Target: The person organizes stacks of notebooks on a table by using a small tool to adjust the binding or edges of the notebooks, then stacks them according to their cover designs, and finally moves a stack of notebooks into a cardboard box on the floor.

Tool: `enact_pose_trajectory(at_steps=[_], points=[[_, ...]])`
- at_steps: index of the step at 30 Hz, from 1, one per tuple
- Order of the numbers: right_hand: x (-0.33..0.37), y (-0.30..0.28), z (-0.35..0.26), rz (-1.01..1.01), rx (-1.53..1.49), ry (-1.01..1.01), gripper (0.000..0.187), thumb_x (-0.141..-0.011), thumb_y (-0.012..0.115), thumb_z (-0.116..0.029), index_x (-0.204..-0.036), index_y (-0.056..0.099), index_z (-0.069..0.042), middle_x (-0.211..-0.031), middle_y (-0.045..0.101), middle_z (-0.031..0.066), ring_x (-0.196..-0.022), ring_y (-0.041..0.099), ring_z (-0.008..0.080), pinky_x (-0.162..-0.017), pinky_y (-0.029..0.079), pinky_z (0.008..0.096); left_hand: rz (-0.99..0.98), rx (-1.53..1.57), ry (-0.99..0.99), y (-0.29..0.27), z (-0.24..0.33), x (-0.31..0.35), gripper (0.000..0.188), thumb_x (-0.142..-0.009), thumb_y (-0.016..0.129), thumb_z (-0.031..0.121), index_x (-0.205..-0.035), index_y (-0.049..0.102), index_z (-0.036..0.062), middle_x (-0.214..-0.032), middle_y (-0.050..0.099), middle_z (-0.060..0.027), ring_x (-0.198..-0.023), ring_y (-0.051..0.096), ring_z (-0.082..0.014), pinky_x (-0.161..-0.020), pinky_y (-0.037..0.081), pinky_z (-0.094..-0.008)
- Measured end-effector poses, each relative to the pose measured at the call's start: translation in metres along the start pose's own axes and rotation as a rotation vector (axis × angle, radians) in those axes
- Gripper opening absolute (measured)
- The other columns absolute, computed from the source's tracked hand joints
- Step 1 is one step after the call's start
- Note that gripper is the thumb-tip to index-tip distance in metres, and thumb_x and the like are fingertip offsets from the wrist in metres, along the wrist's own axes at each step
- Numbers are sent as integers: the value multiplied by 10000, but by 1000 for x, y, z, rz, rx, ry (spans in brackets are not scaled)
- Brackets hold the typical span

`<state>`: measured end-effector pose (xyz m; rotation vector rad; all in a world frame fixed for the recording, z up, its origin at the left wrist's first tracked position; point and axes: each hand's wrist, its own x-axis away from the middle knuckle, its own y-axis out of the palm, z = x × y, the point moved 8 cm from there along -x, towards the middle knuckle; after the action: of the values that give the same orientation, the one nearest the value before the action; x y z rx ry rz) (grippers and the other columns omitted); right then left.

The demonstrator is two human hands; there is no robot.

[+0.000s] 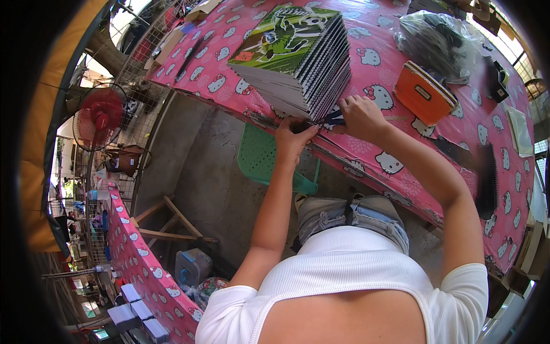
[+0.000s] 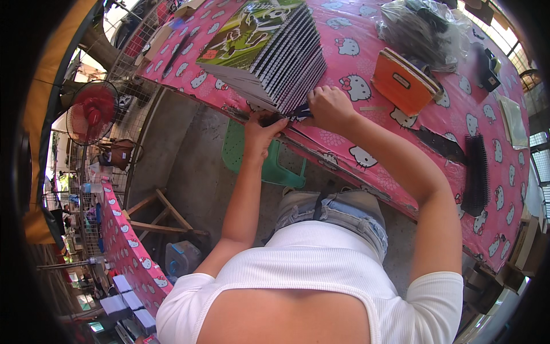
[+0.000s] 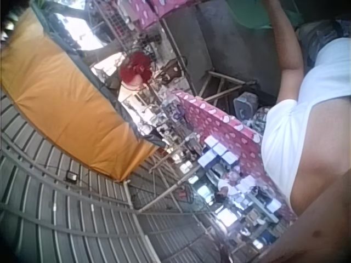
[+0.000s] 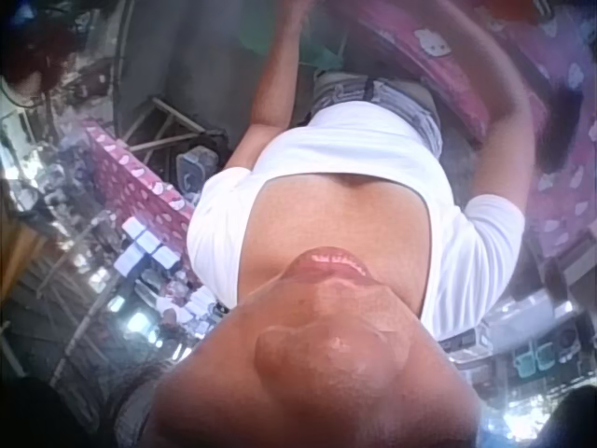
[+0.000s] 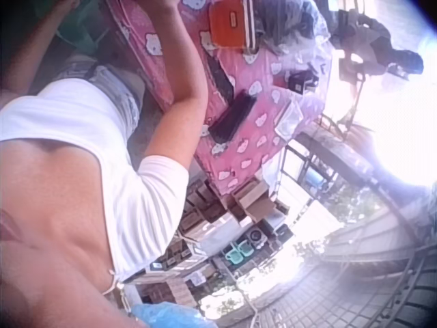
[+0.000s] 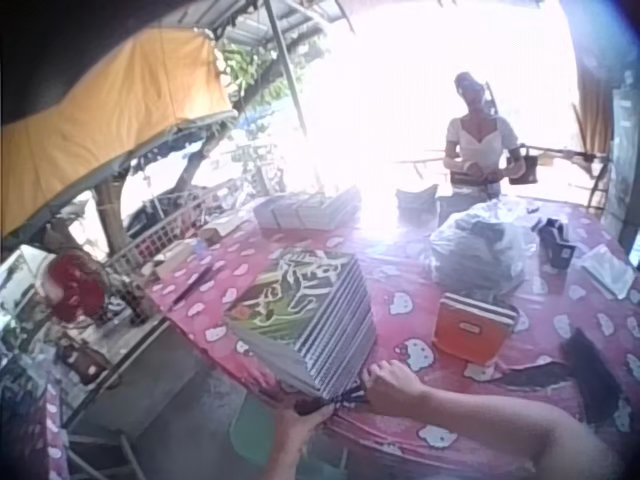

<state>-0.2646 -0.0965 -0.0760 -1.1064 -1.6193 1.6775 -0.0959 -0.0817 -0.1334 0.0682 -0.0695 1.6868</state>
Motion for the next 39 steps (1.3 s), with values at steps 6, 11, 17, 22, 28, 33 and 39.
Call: enact_pose_trajectory(at_steps=[6, 11, 17, 22, 28, 33, 39], points=[[-4, 3, 4, -185, -77, 77, 535, -713, 652, -553, -691, 656, -19, -630, 623, 140, -612, 644, 313, -572, 504, 410, 1, -58, -39, -3, -1, -3, 399, -682, 785, 69, -986, 550, -38, -808, 628, -85, -630, 607, -133, -485, 473, -235], [8, 9, 14, -80, 12, 74, 605, -717, 623, -606, -847, 629, -15, -810, 630, 135, -774, 634, 288, -691, 493, 382, -11, 23, -83, -9, -12, -4, 318, -699, 770, 66, -921, 557, -15, -784, 630, -83, -607, 610, -122, -465, 469, -229], [3, 13, 3, 18, 40, 38, 611, -723, 616, -606, -894, 620, -20, -853, 622, 143, -828, 622, 278, -738, 481, 379, -51, 45, -32, 4, -14, -2, 294, -701, 766, 57, -904, 562, -7, -760, 629, -68, -597, 597, -109, -461, 461, -218], [2, 21, 4, -246, -89, 126, 557, -739, 603, -584, -704, 661, -31, -638, 621, 137, -639, 648, 286, -586, 504, 391, -2, 15, -30, 0, -16, -4, 271, -708, 752, 37, -903, 568, -1, -776, 628, -70, -600, 594, -110, -465, 467, -218], [12, 12, 12, 48, -36, 55, 557, -735, 605, -580, -668, 656, -28, -603, 613, 142, -609, 646, 293, -564, 503, 397, -46, 69, -72, -6, -20, -4, 270, -704, 753, 38, -897, 567, 4, -780, 618, -63, -593, 593, -113, -472, 479, -225], [9, 12, 0, 333, 38, -86, 571, -728, 606, -588, -646, 647, -24, -610, 618, 138, -610, 646, 297, -562, 502, 394, -37, 46, -78, 6, -23, 2, 310, -694, 765, 48, -921, 557, 15, -771, 609, -53, -590, 591, -113, -472, 478, -220], [4, 36, 7, -186, -91, 112, 555, -736, 597, -567, -608, 641, -28, -601, 617, 134, -602, 643, 304, -566, 507, 403, -29, 26, -80, 4, -27, -2, 324, -693, 761, 41, -938, 549, 26, -782, 611, -56, -601, 593, -113, -476, 473, -222]])
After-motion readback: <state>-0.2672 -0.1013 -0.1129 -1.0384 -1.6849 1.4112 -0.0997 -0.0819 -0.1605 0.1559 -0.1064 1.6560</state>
